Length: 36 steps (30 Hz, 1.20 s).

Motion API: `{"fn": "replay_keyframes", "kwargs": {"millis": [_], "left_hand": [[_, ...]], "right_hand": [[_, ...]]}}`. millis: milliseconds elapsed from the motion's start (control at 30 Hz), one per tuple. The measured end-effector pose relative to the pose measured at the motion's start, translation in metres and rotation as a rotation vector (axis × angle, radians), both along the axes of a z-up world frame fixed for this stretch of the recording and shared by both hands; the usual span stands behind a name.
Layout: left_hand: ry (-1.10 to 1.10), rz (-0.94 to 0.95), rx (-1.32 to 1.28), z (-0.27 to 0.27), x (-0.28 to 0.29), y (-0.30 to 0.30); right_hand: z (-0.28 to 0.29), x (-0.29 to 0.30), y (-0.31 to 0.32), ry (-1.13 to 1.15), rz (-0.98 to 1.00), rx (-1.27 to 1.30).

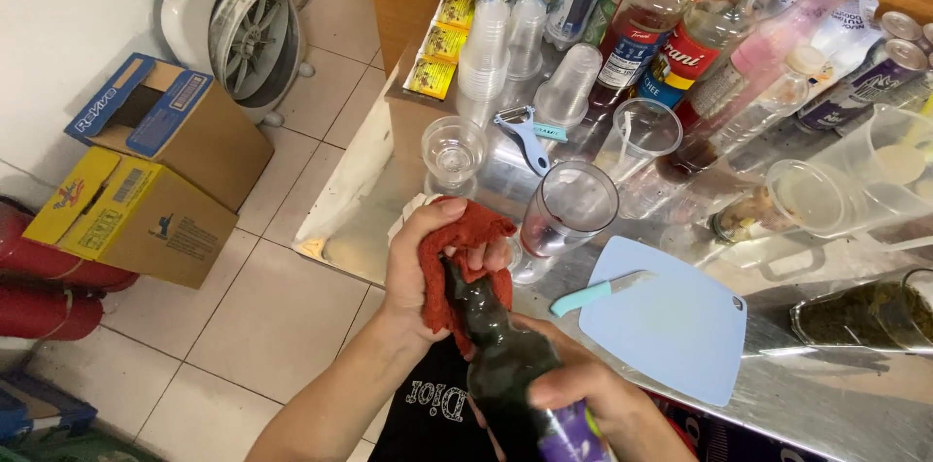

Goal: The person pours a dark red liquid from a bottle into a plastic cup, adds water from a pitcher, and then adds ice cubes from a cooler. The person seals the cup with a lid and shakes it to mix the contents.

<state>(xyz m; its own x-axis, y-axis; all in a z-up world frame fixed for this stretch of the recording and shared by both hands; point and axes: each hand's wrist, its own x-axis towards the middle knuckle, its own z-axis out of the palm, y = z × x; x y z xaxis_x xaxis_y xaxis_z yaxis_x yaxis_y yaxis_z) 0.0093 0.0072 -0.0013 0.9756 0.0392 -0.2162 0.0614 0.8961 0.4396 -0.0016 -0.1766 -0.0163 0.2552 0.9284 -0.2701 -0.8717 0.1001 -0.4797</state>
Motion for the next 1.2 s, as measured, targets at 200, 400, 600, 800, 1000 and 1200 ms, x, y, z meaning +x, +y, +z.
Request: {"fn": "replay_keyframes", "kwargs": {"millis": [200,400,600,800,1000,1200], "left_hand": [[0.045,-0.05,-0.182,-0.015,0.006,-0.001],[0.112,-0.02,-0.224,-0.007,0.016,-0.002],[0.164,-0.069,-0.133,0.021,0.014,-0.002],[0.137,0.039,0.022,0.026,0.009,-0.007],[0.157,-0.102,-0.106,0.029,0.007,-0.01],[0.148,-0.257,-0.152,0.024,0.012,-0.02]], "right_hand": [[-0.054,0.0,-0.016,0.075,0.086,0.214],[-0.023,0.007,-0.014,0.01,0.062,0.112],[-0.03,0.026,-0.026,-0.538,-0.055,-0.242],[-0.034,0.016,-0.058,-0.597,-0.024,-0.646],[-0.024,0.007,-0.067,-0.55,-0.102,-0.435],[-0.024,-0.002,-0.09,-0.582,-0.118,-0.414]]}}
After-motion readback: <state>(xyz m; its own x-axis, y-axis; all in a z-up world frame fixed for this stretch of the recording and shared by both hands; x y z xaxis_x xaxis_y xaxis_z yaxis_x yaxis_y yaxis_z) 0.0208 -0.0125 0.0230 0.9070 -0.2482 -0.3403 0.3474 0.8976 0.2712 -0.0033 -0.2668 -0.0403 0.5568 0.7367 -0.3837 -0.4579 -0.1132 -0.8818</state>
